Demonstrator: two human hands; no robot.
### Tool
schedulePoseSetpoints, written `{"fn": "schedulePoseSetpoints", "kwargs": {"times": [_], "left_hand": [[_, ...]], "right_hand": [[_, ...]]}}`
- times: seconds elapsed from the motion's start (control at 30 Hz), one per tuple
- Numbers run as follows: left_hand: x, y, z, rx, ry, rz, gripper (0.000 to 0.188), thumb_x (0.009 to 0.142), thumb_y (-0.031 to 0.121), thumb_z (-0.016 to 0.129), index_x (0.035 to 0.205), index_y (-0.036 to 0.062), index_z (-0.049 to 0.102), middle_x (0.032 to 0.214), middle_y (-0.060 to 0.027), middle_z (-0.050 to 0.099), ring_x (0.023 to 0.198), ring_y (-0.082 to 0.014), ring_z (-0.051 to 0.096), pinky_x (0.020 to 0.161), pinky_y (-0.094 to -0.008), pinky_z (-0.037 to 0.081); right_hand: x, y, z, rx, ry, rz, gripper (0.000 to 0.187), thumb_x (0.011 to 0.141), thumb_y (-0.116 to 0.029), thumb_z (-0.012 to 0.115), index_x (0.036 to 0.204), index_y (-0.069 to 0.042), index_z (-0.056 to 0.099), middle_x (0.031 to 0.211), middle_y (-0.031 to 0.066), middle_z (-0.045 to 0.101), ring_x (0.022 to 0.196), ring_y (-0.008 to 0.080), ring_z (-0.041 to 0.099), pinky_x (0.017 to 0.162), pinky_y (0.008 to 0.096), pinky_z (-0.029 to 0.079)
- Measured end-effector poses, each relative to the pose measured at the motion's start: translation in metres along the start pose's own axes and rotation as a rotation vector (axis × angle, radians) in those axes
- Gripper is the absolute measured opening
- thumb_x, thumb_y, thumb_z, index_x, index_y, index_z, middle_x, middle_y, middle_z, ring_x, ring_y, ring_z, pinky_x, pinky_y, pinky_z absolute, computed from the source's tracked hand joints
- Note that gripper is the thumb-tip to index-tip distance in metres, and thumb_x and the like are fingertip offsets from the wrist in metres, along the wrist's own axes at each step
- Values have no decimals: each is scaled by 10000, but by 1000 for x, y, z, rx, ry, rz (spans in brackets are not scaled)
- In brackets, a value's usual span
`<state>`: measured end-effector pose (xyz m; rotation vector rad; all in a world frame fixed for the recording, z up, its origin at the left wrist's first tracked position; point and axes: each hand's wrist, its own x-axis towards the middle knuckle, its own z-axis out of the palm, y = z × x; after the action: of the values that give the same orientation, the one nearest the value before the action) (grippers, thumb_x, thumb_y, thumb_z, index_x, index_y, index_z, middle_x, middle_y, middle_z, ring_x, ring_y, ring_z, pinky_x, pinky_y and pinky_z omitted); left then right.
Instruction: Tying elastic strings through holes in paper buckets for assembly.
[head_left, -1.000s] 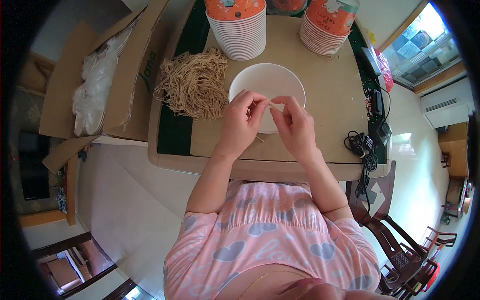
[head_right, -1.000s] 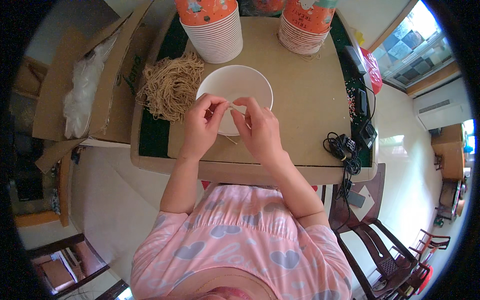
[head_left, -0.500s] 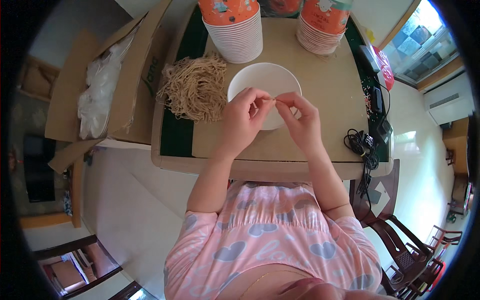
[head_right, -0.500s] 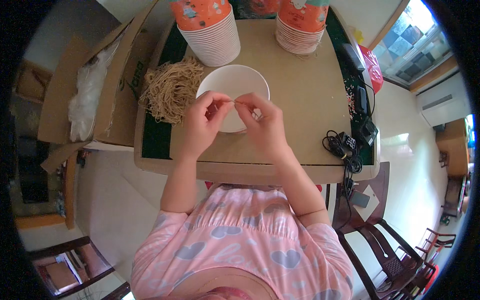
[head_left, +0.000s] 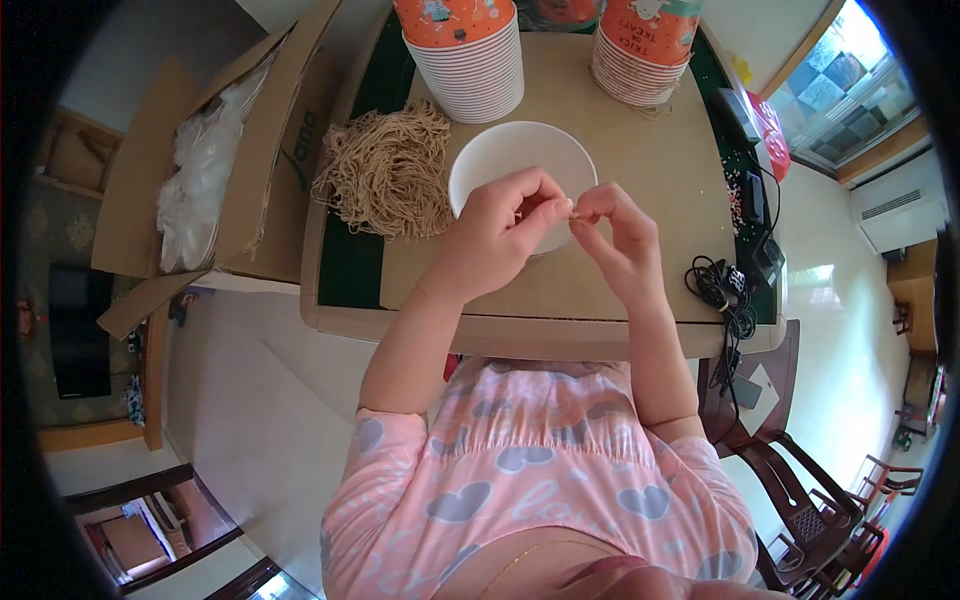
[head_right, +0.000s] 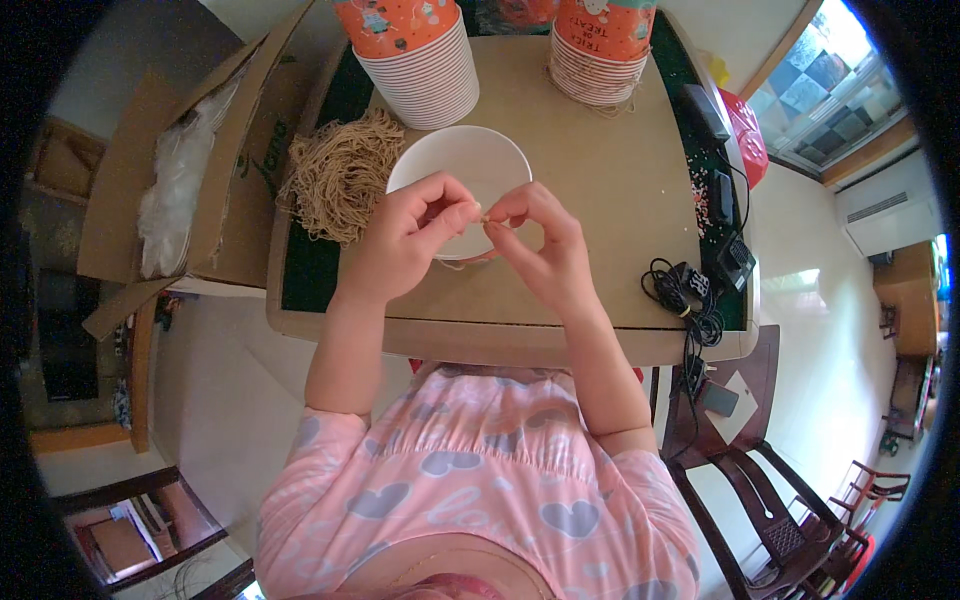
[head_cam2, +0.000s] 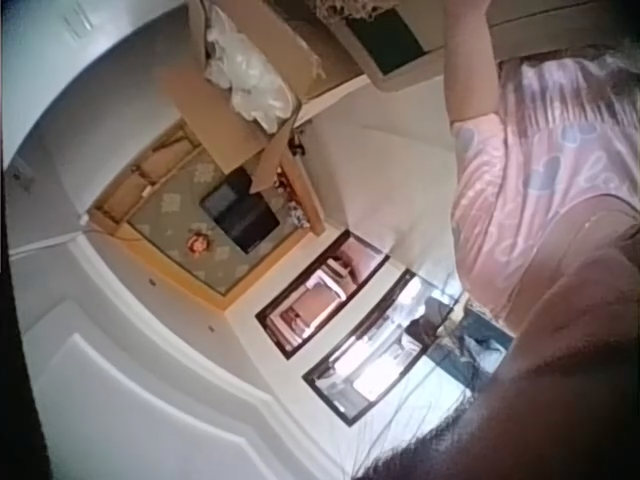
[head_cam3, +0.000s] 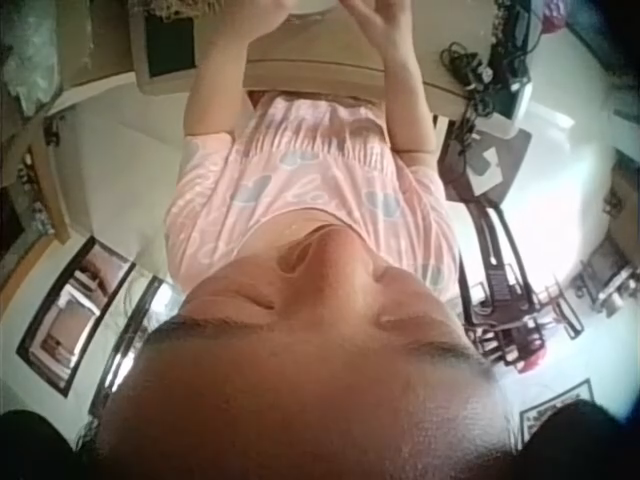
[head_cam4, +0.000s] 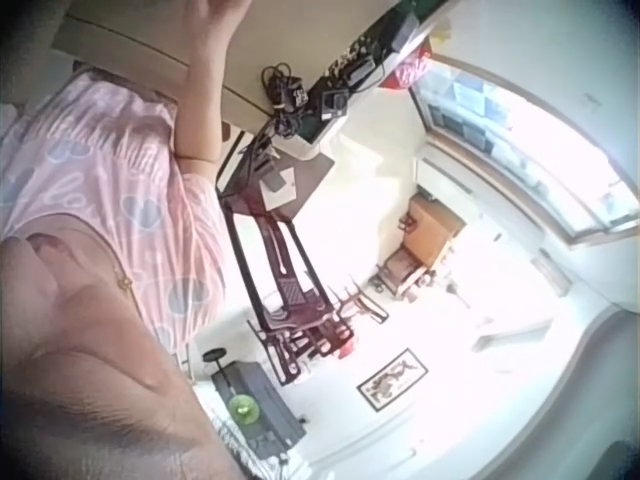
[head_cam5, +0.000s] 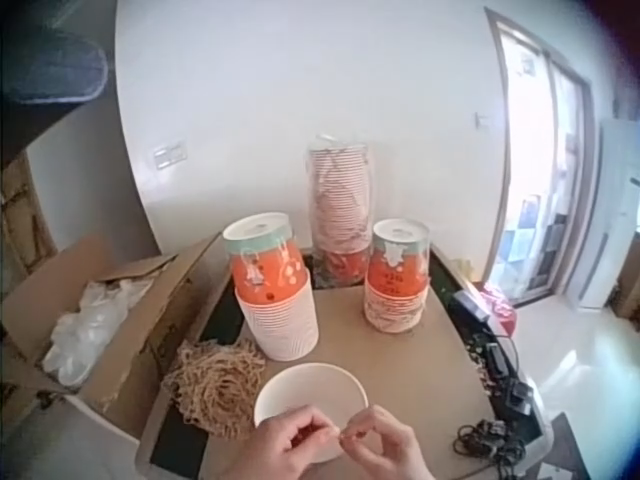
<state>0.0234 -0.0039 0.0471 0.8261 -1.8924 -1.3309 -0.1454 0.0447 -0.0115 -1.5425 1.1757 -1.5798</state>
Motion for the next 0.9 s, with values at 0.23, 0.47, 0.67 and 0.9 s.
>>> {"fn": "schedulePoseSetpoints", "kwargs": {"times": [0.23, 0.47, 0.67, 0.9], "left_hand": [[0, 13, -12, -393, -5, -107, 134, 935, 131, 595, 861, 19, 601, 689, 49, 493, 606, -24, 416, 545, -187, 342], [-5, 23, -14, -436, -13, -52, 129, 936, 132, 598, 875, 18, 608, 731, 23, 557, 600, -30, 418, 540, -184, 338], [-6, 31, -23, -469, -19, -29, 134, 934, 141, 600, 874, 22, 608, 731, 19, 559, 587, -33, 416, 527, -184, 329], [-4, 29, -26, -574, -14, 1, 132, 934, 144, 604, 879, 24, 609, 713, 14, 551, 563, -36, 417, 503, -179, 307]], "right_hand": [[-12, 16, 0, -174, 45, -18, 92, 767, -2, 685, 849, -35, 661, 848, 39, 604, 809, 156, 532, 724, 276, 429], [-21, 28, 3, -279, 83, -75, 114, 737, -24, 720, 836, -74, 691, 842, 43, 586, 817, 200, 555, 721, 301, 435], [-21, 28, 2, -447, 66, -138, 157, 698, -34, 744, 832, -101, 700, 828, 40, 579, 809, 225, 544, 746, 344, 426], [-17, 20, 1, -559, -27, -203, 169, 720, -31, 717, 858, -120, 680, 860, 37, 583, 844, 243, 538, 757, 366, 410]]}}
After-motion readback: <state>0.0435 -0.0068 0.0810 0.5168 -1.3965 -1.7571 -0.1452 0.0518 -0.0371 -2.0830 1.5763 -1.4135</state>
